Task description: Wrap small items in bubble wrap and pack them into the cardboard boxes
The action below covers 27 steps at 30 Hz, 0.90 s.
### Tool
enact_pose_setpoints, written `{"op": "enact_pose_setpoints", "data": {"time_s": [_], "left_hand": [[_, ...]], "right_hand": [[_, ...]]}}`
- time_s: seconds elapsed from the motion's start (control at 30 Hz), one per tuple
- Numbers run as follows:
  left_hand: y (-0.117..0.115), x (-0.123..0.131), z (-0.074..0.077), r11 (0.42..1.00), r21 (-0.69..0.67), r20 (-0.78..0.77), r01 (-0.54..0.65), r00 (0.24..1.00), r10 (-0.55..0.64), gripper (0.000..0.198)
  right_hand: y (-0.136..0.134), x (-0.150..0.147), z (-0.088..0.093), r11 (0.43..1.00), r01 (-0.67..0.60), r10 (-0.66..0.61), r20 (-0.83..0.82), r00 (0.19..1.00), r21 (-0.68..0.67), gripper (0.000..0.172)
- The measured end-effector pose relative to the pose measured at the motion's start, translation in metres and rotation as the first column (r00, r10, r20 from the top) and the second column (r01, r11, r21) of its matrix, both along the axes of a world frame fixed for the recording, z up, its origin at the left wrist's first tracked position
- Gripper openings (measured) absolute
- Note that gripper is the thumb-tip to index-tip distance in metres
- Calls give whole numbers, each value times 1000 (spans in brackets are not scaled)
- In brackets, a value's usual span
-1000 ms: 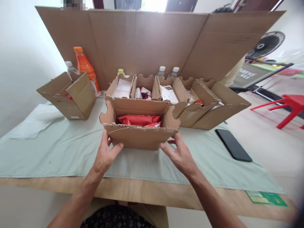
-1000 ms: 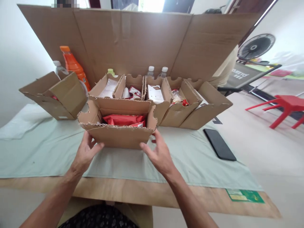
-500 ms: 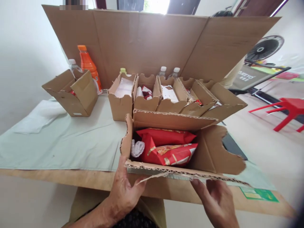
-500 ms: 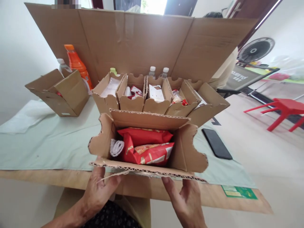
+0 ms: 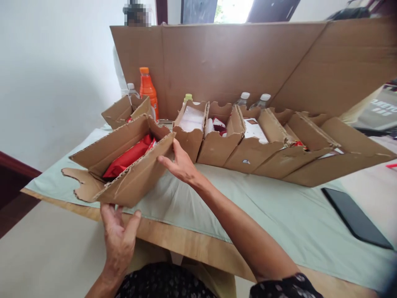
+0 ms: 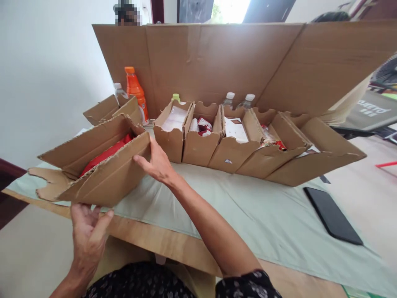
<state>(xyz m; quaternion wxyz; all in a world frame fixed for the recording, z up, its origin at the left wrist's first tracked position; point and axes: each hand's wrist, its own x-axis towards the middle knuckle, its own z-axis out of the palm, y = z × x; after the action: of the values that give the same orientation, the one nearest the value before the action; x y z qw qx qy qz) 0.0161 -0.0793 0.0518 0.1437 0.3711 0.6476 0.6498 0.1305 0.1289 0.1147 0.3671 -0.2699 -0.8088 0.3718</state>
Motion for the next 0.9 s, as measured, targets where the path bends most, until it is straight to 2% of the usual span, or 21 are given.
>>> {"op": "enact_pose_setpoints", "data": {"time_s": [0.07, 0.17, 0.33, 0.4, 0.6, 0.73, 0.83, 0.9], "left_hand": [[1, -3, -7, 1000, -21, -10, 21, 1000, -21, 88], [-4, -2, -20, 997, -34, -32, 69, 997, -70, 95], [-6, 2, -37, 995, -49, -74, 88, 993, -91, 94], [-2, 7, -40, 993, -45, -76, 109, 991, -112, 92], [18, 30, -33, 990, -1, -55, 144, 988, -144, 85], [42, 26, -32, 982, -4, -108, 191, 976, -191, 83], [66, 7, -31, 973, -83, -196, 216, 954, -228, 82], [81, -10, -27, 981, -92, -262, 171, 946, -189, 80]], "right_hand": [[8, -16, -8, 998, 54, -56, 42, 998, 34, 84], [9, -17, -28, 991, 95, -103, 83, 991, 91, 81], [10, -7, -62, 997, 7, -15, 114, 993, 74, 82], [12, -9, -77, 997, -1, -5, 92, 996, 75, 81], [8, -14, -121, 987, 157, -159, 71, 985, 30, 60], [5, -11, -128, 983, 180, -183, 70, 981, 39, 53], [6, -10, -126, 974, 222, -224, 59, 973, 39, 45], [7, -10, -126, 966, 256, -258, 45, 965, 32, 43]]}}
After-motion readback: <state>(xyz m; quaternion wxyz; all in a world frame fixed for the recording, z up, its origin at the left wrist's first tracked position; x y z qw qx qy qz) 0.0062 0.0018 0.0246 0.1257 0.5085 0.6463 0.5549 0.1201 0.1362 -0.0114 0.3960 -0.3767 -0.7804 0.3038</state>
